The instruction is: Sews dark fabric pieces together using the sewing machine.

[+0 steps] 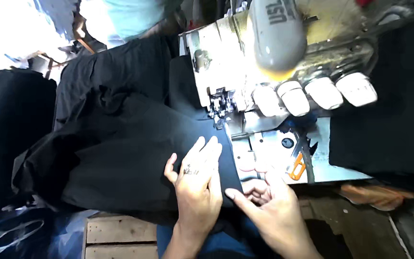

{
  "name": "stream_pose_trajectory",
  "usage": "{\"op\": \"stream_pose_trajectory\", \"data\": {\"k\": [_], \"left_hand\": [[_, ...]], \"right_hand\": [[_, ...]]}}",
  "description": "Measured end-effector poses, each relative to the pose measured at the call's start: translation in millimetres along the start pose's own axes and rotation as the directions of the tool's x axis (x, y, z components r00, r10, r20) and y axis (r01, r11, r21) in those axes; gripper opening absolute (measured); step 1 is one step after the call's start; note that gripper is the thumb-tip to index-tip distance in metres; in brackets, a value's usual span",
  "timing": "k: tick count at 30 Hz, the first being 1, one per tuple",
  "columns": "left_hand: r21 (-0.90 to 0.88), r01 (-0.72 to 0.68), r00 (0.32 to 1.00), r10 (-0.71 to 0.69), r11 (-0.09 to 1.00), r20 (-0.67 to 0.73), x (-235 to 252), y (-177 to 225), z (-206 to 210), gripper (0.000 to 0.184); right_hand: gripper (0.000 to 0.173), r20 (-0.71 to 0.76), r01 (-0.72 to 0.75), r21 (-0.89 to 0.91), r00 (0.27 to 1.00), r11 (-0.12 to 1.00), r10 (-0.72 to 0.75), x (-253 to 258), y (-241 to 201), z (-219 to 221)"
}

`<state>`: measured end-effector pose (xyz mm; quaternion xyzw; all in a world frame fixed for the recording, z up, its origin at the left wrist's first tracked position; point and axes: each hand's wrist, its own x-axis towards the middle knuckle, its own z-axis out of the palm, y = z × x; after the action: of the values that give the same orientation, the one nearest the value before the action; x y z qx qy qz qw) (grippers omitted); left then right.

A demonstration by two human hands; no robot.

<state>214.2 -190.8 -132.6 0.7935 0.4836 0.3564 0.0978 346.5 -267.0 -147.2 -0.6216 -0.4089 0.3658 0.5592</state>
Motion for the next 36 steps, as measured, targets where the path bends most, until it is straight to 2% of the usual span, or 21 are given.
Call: {"op": "stream_pose_trajectory", "data": {"k": [3,9,12,13,14,16,18,19,20,21,22,23,24,25,26,28,29,31,33,34,36], "left_hand": [[-0.051,-0.004,1.000,0.003,0.999,-0.022,18.8,-10.1,2.8,0.022],[-0.082,-0.038,0.999,0.039,0.996,0.014,65.7,-38.1,10.6,0.022],[-0.129,-0.059,0.992,0.073,0.990,0.103,80.7,-51.2,-0.3,0.027],[-0.126,-0.062,0.986,0.080,0.990,0.144,79.5,-56.3,-19.0,0.032],[-0.108,-0.078,0.988,0.091,0.991,0.124,76.1,-65.1,-45.4,0.036],[-0.061,-0.024,0.997,0.020,0.998,-0.070,58.3,-105.0,-115.7,0.038],[0.125,0.292,0.926,-0.248,0.948,-0.285,32.3,-162.8,-182.6,0.056],[0.203,0.457,0.868,-0.384,0.866,-0.313,22.4,-191.1,-204.5,0.072],[0.249,0.553,0.828,-0.490,0.795,-0.274,12.7,-217.7,-217.7,0.081],[0.288,0.602,0.798,-0.563,0.745,-0.213,3.3,-240.6,-222.1,0.076],[0.339,0.603,0.793,-0.586,0.722,-0.163,-3.3,-260.5,-222.0,0.062],[0.388,0.553,0.825,-0.549,0.737,-0.134,-3.5,-274.2,-226.3,0.049],[0.413,0.459,0.884,-0.449,0.787,-0.127,3.7,-281.1,-236.9,0.040],[0.416,0.392,0.919,-0.366,0.821,-0.145,13.1,-277.1,-249.6,0.035],[0.392,0.423,0.906,-0.383,0.817,-0.179,26.8,-254.6,-260.3,0.033],[0.304,0.612,0.790,-0.543,0.730,-0.286,76.5,-186.7,-270.1,0.037],[0.327,0.624,0.781,-0.543,0.710,-0.309,93.6,-174.3,-273.5,0.038],[0.360,0.540,0.842,-0.492,0.761,-0.223,98.9,-198.4,-271.3,0.043],[0.351,0.364,0.930,-0.321,0.863,-0.177,79.1,-255.6,-251.0,0.055],[0.362,0.338,0.941,-0.311,0.869,-0.132,65.7,-265.0,-234.1,0.060],[0.402,0.327,0.930,-0.366,0.855,0.020,33.5,-276.9,-187.6,0.060]], "right_hand": [[0.044,-0.024,0.001,0.059,1.000,0.998,0.000,12.0,-0.9,5.7],[0.030,-0.051,0.099,0.044,0.994,0.994,-0.097,49.7,-4.0,14.8],[0.029,-0.070,0.143,0.035,0.988,0.989,-0.141,58.6,-10.8,18.8],[0.029,-0.080,0.156,0.035,0.985,0.987,-0.153,59.9,-13.2,20.2],[0.029,-0.091,0.170,0.045,0.982,0.984,-0.166,62.8,-15.7,20.7],[0.031,-0.119,0.180,0.049,0.978,0.982,-0.173,62.5,-16.9,21.3],[0.039,-0.102,0.142,0.027,0.985,0.989,-0.139,50.4,-11.1,21.8],[0.046,-0.078,0.110,0.025,0.991,0.994,-0.108,41.5,-5.4,20.9],[0.051,-0.042,0.065,0.018,0.997,0.998,-0.064,31.2,1.3,19.0],[0.054,0.009,0.007,0.010,1.000,1.000,-0.007,21.8,5.5,15.2],[0.054,0.066,-0.047,0.012,0.997,0.999,0.046,16.0,3.8,8.9],[0.051,0.130,-0.076,0.022,0.989,0.997,0.072,14.0,-4.8,0.9],[0.048,0.190,-0.079,0.031,0.979,0.996,0.072,14.3,-18.0,-7.2],[0.043,0.240,-0.074,0.041,0.969,0.996,0.062,13.9,-31.1,-13.2],[0.038,0.275,-0.086,0.042,0.959,0.995,0.072,12.1,-39.4,-15.5],[0.032,0.271,-0.139,-0.001,0.953,0.990,0.135,9.5,-34.6,-7.2],[0.031,0.247,-0.177,-0.033,0.952,0.984,0.180,6.3,-22.0,0.8],[0.033,0.215,-0.245,-0.047,0.944,0.968,0.250,-6.2,6.8,14.7],[0.031,0.240,-0.186,-0.005,0.954,0.982,0.182,-23.9,27.9,24.2],[0.026,0.265,-0.131,-0.033,0.955,0.991,0.136,-36.8,36.5,26.0],[0.021,0.366,-0.058,-0.217,0.921,0.975,0.136,-58.6,48.5,16.0]]}}
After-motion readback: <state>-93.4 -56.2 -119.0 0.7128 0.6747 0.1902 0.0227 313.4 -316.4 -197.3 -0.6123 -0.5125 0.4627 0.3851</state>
